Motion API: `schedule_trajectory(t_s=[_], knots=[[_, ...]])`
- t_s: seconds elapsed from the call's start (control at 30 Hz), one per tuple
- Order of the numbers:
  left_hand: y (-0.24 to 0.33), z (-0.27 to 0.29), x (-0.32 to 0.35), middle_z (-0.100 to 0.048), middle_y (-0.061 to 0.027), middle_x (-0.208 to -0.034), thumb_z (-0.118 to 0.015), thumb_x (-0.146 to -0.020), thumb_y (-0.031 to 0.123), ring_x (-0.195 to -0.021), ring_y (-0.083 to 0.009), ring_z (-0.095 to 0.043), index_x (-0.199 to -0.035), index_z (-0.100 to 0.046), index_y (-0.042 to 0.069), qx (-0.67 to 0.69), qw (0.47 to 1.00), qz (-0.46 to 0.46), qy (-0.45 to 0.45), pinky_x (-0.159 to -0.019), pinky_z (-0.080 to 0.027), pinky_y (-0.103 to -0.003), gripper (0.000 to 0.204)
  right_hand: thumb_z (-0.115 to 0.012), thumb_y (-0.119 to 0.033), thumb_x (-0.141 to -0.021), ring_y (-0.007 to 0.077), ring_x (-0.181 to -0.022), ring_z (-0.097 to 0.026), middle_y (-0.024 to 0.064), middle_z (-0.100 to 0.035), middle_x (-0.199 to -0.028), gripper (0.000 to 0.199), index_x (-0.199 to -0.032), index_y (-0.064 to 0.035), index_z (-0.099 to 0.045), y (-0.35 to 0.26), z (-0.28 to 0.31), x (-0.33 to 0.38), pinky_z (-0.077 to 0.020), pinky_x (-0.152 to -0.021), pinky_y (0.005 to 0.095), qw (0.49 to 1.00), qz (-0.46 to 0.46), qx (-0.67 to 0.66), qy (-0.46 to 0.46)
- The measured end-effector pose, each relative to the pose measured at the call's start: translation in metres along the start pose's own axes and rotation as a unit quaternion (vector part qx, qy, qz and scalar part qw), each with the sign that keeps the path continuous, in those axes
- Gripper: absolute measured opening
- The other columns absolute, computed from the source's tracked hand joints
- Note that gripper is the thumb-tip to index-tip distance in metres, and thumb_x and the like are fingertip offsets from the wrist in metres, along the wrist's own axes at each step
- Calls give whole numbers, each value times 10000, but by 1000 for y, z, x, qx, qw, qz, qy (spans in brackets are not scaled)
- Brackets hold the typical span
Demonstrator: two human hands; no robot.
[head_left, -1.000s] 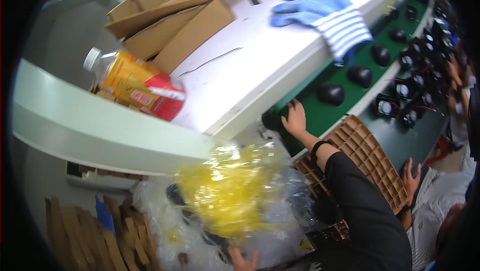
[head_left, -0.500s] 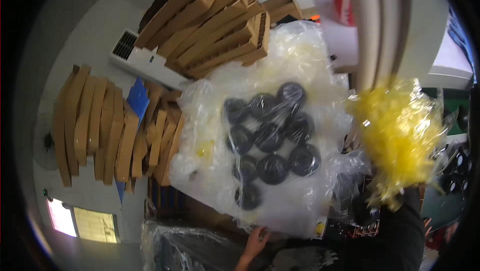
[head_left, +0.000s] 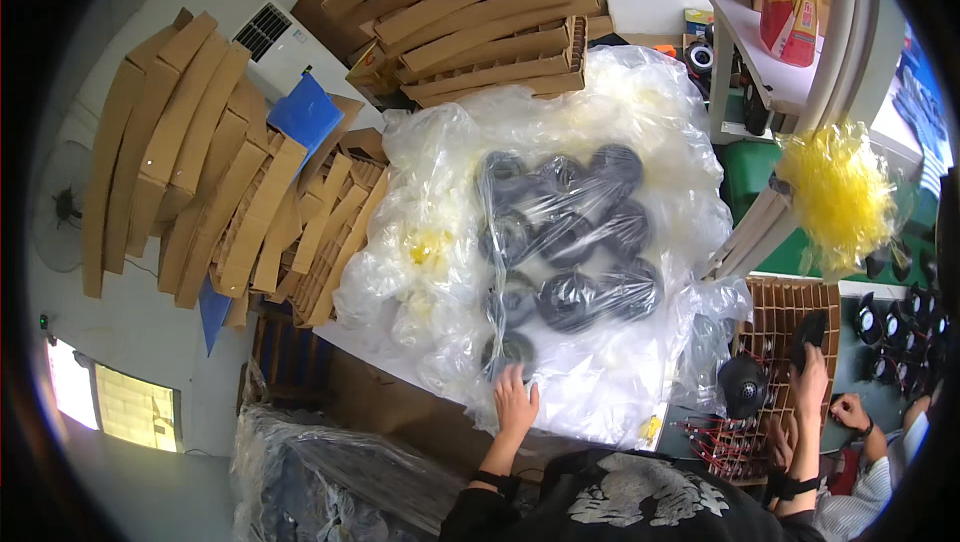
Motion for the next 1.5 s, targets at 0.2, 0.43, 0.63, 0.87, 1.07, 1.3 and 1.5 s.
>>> schedule_trajectory(t_s=[0.2, 0.43, 0.63, 0.87, 1.07, 1.3, 1.5], knots=[[-20, -5, -17, -578, -238, -1111, -591, -851, 349, -1099, -351, -523, -1274, -388, -64, -92, 995, 40, 28, -1021, -257, -500, 625, -671, 5, -692, 377, -1020, -526, 189, -530, -1104, 437, -1106, 2, -532, -64, 21, 51, -447, -879, 412, 1000, 17, 3, -9], [4, 29, -15, -648, -161, -890, -611, -859, 303, -874, -310, -598, -1187, -442, 1, 87, 995, 48, -13, -957, -284, -446, 477, -662, -38, -725, 349, -855, -575, 160, -580, -919, 211, -920, 0, -592, -194, 87, 56, -471, -745, 404, 973, 158, -168, 10], [49, 67, 21, -624, -79, -739, -586, -878, 174, -874, -225, -541, -1147, -469, 40, 415, 907, 71, -11, -940, -292, -395, 323, -641, -285, -863, 249, -606, -622, 114, -632, -664, 254, -808, -40, -672, -286, 18, 96, -474, -577, 332, 859, 178, -314, -363], [114, 112, 26, -609, -73, -728, -658, -813, 179, -921, -210, -454, -1126, -485, 28, 354, 932, -61, 48, -915, -266, -387, 389, -635, -492, -822, 260, -576, -618, 116, -610, -610, 456, -717, -49, -659, -331, 6, 105, -477, -559, 345, 870, 174, -268, -375], [149, 135, 20, -606, -17, -747, -753, -755, 296, -675, -171, -564, -1064, -514, 76, 242, 943, -180, 141, -829, -315, -365, 448, -661, -263, -863, 69, -584, -538, 30, -607, -628, 293, -783, 16, -621, -307, -3, 105, -439, -531, 253, 791, 37, -461, -400], [178, 143, 15, -613, -21, -754, -739, -764, 328, -627, -170, -572, -1042, -507, 68, 211, 929, -268, 141, -855, -311, -373, 446, -583, -315, -922, 44, -573, -504, 14, -615, -674, 340, -792, -2, -602, -290, 0, 106, -402, -509, 222, 759, -4, -494, -423], [169, 130, 15, -573, -78, -887, -769, -741, 180, -996, -177, -451, -1097, -493, 10, 289, 934, -195, 80, -855, -376, -350, 481, -551, -289, -947, 34, -526, -436, -8, -598, -649, 302, -800, -29, -596, -287, -6, 105, -352, -475, 219, 713, -7, -580, -394]])
Point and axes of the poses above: each hand's wrist, its own x-axis away from the middle knuckle, its own z-axis out of the back of the hand, y = z × x, the point moved 7 cm from there along -x, towards the middle knuckle
